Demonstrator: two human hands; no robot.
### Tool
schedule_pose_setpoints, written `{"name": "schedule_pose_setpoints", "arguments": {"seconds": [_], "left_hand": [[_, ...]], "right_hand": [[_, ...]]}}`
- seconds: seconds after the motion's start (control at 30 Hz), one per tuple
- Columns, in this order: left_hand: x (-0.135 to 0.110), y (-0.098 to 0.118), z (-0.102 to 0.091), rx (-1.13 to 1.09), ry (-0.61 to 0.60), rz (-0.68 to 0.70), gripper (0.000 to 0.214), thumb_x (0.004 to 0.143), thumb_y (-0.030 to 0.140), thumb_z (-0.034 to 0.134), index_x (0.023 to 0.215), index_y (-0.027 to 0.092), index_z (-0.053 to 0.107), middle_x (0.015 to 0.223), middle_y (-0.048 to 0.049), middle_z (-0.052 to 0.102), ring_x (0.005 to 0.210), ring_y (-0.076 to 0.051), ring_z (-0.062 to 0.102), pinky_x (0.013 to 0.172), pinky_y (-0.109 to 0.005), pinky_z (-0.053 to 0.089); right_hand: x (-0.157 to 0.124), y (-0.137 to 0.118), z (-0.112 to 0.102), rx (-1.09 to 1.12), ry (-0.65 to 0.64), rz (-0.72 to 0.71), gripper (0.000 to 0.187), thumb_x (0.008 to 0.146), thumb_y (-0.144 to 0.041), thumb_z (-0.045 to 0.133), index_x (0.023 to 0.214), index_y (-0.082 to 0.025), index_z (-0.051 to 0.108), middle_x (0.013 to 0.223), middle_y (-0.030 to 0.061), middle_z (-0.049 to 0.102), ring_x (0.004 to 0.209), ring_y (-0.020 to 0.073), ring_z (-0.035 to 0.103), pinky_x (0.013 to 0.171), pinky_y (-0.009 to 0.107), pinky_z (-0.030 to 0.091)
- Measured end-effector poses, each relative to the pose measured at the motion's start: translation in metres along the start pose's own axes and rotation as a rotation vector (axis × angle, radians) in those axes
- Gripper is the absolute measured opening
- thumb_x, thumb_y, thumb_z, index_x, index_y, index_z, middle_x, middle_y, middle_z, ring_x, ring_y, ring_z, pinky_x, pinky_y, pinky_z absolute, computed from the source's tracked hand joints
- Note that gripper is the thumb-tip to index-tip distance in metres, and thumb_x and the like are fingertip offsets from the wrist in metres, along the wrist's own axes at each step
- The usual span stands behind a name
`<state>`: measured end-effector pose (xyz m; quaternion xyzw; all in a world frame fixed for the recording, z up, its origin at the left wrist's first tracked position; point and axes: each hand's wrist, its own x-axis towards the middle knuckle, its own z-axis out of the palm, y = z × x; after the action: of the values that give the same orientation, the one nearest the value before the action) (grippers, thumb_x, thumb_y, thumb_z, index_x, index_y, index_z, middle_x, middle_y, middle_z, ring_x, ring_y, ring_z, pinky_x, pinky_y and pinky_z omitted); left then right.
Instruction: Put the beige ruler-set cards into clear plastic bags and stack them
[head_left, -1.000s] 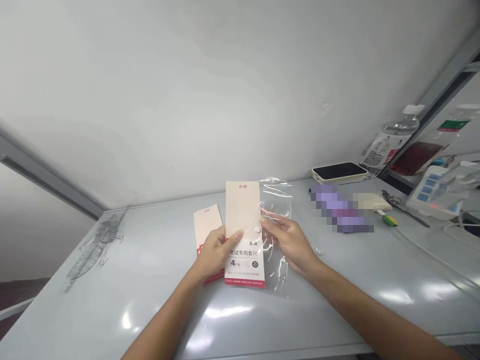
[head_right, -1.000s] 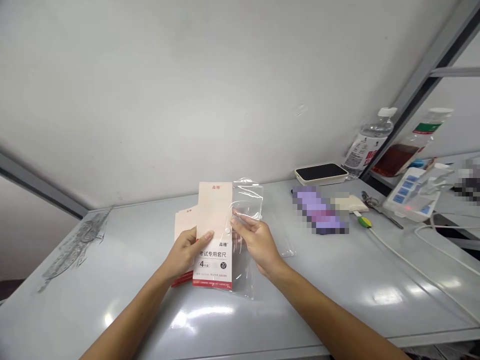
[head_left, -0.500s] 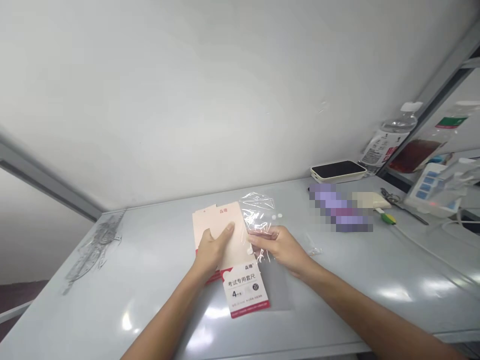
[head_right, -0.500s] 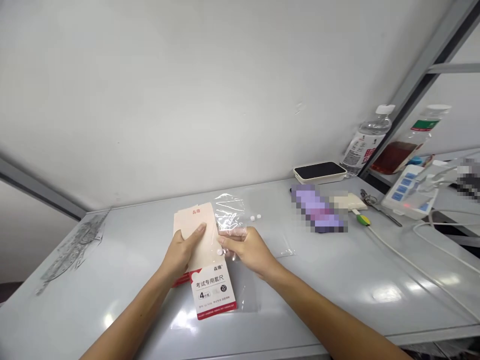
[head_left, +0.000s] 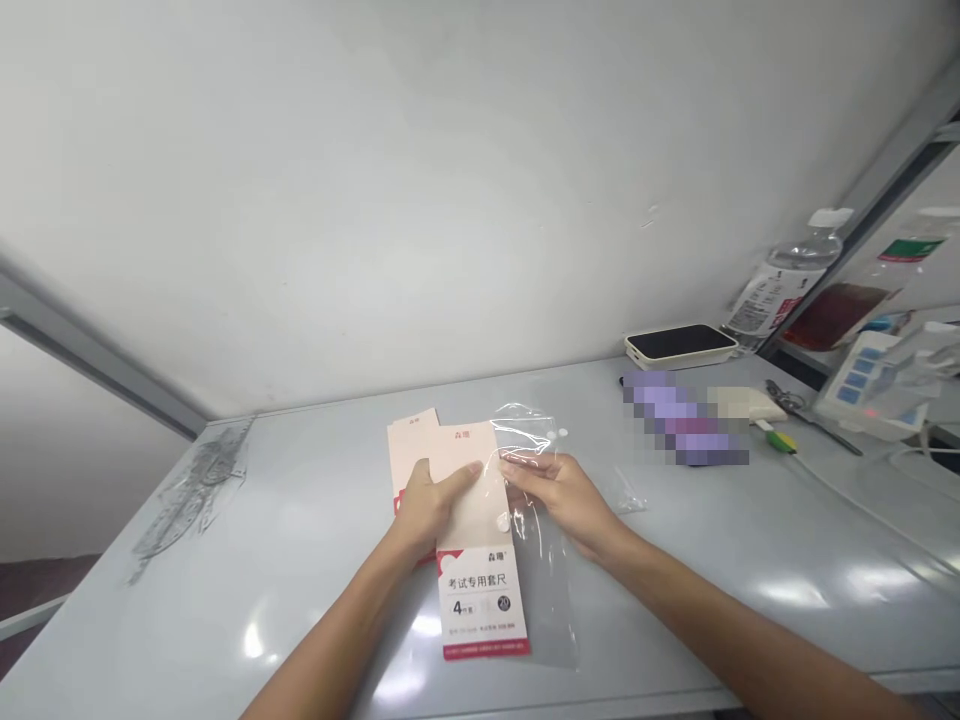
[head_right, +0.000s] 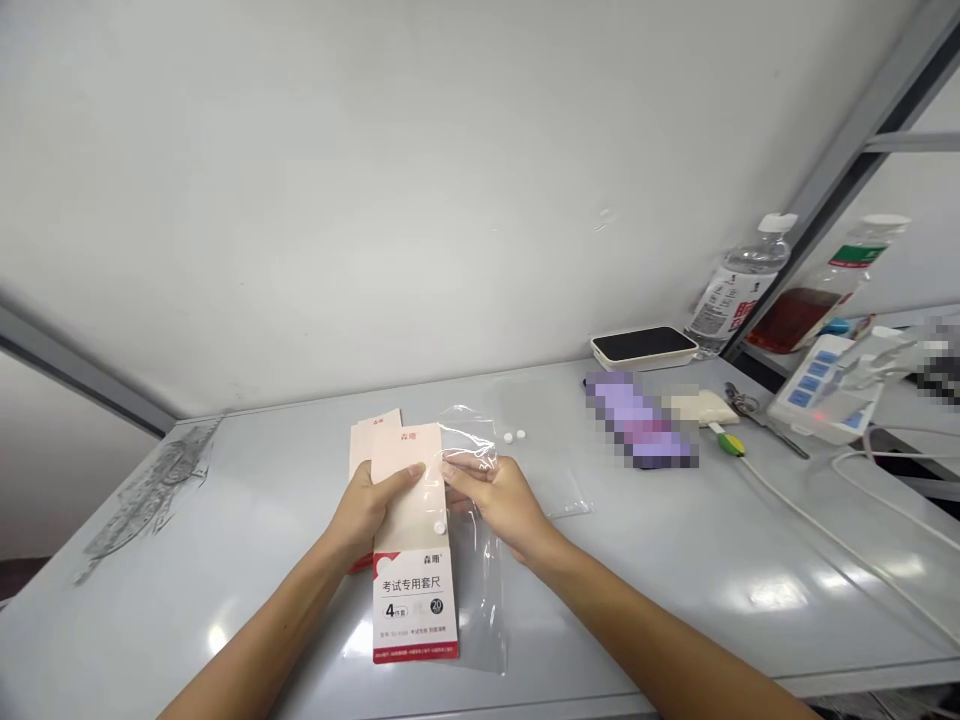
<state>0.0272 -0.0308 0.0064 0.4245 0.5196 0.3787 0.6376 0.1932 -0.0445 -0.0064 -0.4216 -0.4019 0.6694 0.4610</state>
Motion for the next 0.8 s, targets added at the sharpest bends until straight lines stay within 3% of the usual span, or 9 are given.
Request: {"name": "schedule_pose_setpoints", "arguments": {"seconds": [0.13, 0.27, 0.37, 0.43, 0.53, 0.67, 0.8], "left_hand": [[0.000, -0.002, 0.002, 0.138, -0.123, 0.046, 0.038, 0.069, 0.043, 0.063, 0.091, 0.012, 0.063, 0.083, -0.0102, 0.068, 0.072, -0.023, 0.064, 0.061, -0.031, 0.050], [0.000, -0.008, 0.010, 0.251, -0.096, 0.147, 0.039, 0.073, 0.047, 0.056, 0.092, 0.013, 0.063, 0.088, -0.0102, 0.067, 0.079, -0.023, 0.063, 0.064, -0.030, 0.048], [0.000, -0.009, 0.015, 0.142, -0.029, 0.190, 0.041, 0.077, 0.048, 0.051, 0.103, 0.017, 0.056, 0.096, -0.0087, 0.065, 0.084, -0.021, 0.061, 0.068, -0.029, 0.048], [-0.001, -0.006, 0.014, -0.006, -0.054, 0.156, 0.041, 0.079, 0.048, 0.049, 0.109, 0.021, 0.049, 0.095, -0.0062, 0.064, 0.081, -0.018, 0.061, 0.067, -0.028, 0.048], [0.000, 0.001, 0.007, -0.122, -0.212, 0.094, 0.037, 0.079, 0.047, 0.050, 0.103, 0.019, 0.052, 0.083, -0.0050, 0.063, 0.072, -0.016, 0.060, 0.063, -0.026, 0.046], [0.002, 0.003, -0.002, -0.039, -0.496, 0.016, 0.032, 0.077, 0.043, 0.055, 0.074, 0.012, 0.060, 0.071, -0.0065, 0.061, 0.064, -0.014, 0.057, 0.063, -0.027, 0.043], [0.005, -0.004, -0.003, 0.082, -0.483, 0.039, 0.030, 0.074, 0.041, 0.059, 0.066, 0.012, 0.057, 0.062, -0.0027, 0.056, 0.053, -0.010, 0.051, 0.053, -0.024, 0.039]], "right_hand": [[0.002, 0.001, -0.002, -0.024, -0.022, -0.010, 0.034, 0.069, -0.044, 0.064, 0.084, -0.014, 0.069, 0.073, 0.0054, 0.066, 0.067, 0.0171, 0.059, 0.066, 0.031, 0.046], [0.004, 0.003, -0.005, -0.073, -0.007, 0.031, 0.033, 0.067, -0.043, 0.066, 0.082, -0.014, 0.069, 0.069, 0.0037, 0.064, 0.062, 0.0146, 0.056, 0.059, 0.027, 0.043], [0.005, 0.002, -0.005, -0.034, -0.035, 0.013, 0.032, 0.068, -0.042, 0.065, 0.084, -0.014, 0.069, 0.071, 0.0041, 0.065, 0.064, 0.0148, 0.058, 0.063, 0.028, 0.044], [0.005, -0.001, -0.005, 0.025, -0.015, -0.017, 0.033, 0.068, -0.041, 0.066, 0.087, -0.015, 0.069, 0.076, 0.0056, 0.067, 0.069, 0.0166, 0.060, 0.071, 0.031, 0.045], [0.005, -0.009, -0.010, 0.077, 0.042, -0.019, 0.034, 0.067, -0.040, 0.068, 0.087, -0.014, 0.068, 0.082, 0.0077, 0.068, 0.073, 0.0192, 0.061, 0.073, 0.033, 0.047], [0.006, -0.018, -0.018, 0.088, 0.066, 0.029, 0.033, 0.066, -0.040, 0.068, 0.087, -0.014, 0.066, 0.083, 0.0083, 0.068, 0.073, 0.0206, 0.063, 0.068, 0.032, 0.048], [0.005, -0.018, -0.017, 0.103, 0.011, 0.061, 0.038, 0.066, -0.042, 0.068, 0.093, -0.015, 0.064, 0.086, 0.0083, 0.069, 0.074, 0.0216, 0.064, 0.065, 0.032, 0.049]]}}
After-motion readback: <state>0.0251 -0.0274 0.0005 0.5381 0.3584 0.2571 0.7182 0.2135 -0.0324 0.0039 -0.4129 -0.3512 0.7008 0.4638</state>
